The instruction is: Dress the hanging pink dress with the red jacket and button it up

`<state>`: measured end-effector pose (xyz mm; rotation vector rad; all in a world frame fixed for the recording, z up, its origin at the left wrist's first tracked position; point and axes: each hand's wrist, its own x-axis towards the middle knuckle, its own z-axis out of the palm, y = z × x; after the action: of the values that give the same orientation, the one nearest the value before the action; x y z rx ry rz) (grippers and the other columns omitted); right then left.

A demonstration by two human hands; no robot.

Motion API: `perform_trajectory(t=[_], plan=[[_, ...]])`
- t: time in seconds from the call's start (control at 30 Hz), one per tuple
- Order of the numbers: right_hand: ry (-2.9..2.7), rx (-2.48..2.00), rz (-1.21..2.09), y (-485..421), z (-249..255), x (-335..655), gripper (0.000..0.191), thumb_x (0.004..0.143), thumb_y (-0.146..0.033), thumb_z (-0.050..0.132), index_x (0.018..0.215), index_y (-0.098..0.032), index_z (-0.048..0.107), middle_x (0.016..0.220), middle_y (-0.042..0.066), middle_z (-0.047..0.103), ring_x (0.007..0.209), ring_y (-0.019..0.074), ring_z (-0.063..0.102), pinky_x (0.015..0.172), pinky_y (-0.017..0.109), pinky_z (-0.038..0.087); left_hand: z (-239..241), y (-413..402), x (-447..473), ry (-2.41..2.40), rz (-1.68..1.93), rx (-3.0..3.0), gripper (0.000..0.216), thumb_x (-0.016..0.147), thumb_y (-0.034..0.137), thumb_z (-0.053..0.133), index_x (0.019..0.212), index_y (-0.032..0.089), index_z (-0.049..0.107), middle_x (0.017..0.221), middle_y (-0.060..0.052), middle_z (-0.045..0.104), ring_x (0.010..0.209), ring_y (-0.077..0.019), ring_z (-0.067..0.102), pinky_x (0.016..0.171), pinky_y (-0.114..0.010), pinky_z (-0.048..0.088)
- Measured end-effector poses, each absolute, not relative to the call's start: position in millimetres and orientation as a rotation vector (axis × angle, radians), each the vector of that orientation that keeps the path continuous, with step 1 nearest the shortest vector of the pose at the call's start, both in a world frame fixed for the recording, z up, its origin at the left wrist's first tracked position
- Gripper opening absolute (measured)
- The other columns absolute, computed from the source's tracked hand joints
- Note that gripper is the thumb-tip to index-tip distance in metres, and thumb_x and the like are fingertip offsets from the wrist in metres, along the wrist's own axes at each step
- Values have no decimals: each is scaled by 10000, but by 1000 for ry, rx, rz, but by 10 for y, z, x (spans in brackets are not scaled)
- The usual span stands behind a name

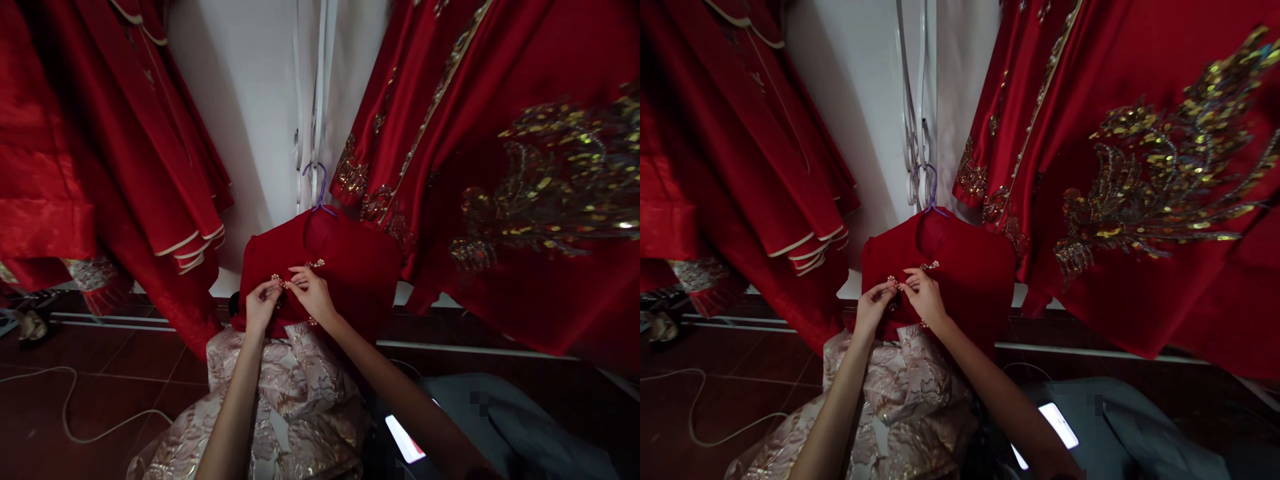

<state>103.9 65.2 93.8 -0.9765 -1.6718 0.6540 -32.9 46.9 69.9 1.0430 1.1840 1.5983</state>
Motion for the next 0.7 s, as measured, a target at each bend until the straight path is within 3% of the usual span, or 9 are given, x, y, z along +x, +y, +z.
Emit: perform_trajectory(t=[0.47, 0.6, 0.7], plan=[[-1683, -988, 524, 672, 793, 957, 263, 778, -193, 560, 1040, -210, 564, 803, 20, 633, 720, 133, 620, 692, 270, 541, 788, 408, -424, 1614, 1503, 1634, 185, 683, 287, 643, 831, 186, 686, 789, -29, 697, 712, -154, 646, 707, -265, 504], [-1684, -1073, 470, 697, 785, 913, 229, 760, -176, 566, 988, -198, 570, 778, 19, 617, 699, 133, 611, 678, 269, 533, 779, 525, -501, 1460, 1383, 1653, 155, 715, 279, 592, 817, 174, 642, 811, -37, 676, 748, -154, 633, 739, -278, 492], [-1698, -1097, 550, 682, 830, 950, 249, 741, -184, 588, 990, -177, 571, 809, 36, 632, 727, 139, 619, 707, 281, 535, 692, 523, -511, 1351, 1336, 1618, 195, 723, 219, 551, 910, 163, 558, 865, -45, 621, 778, -145, 604, 762, -299, 489]])
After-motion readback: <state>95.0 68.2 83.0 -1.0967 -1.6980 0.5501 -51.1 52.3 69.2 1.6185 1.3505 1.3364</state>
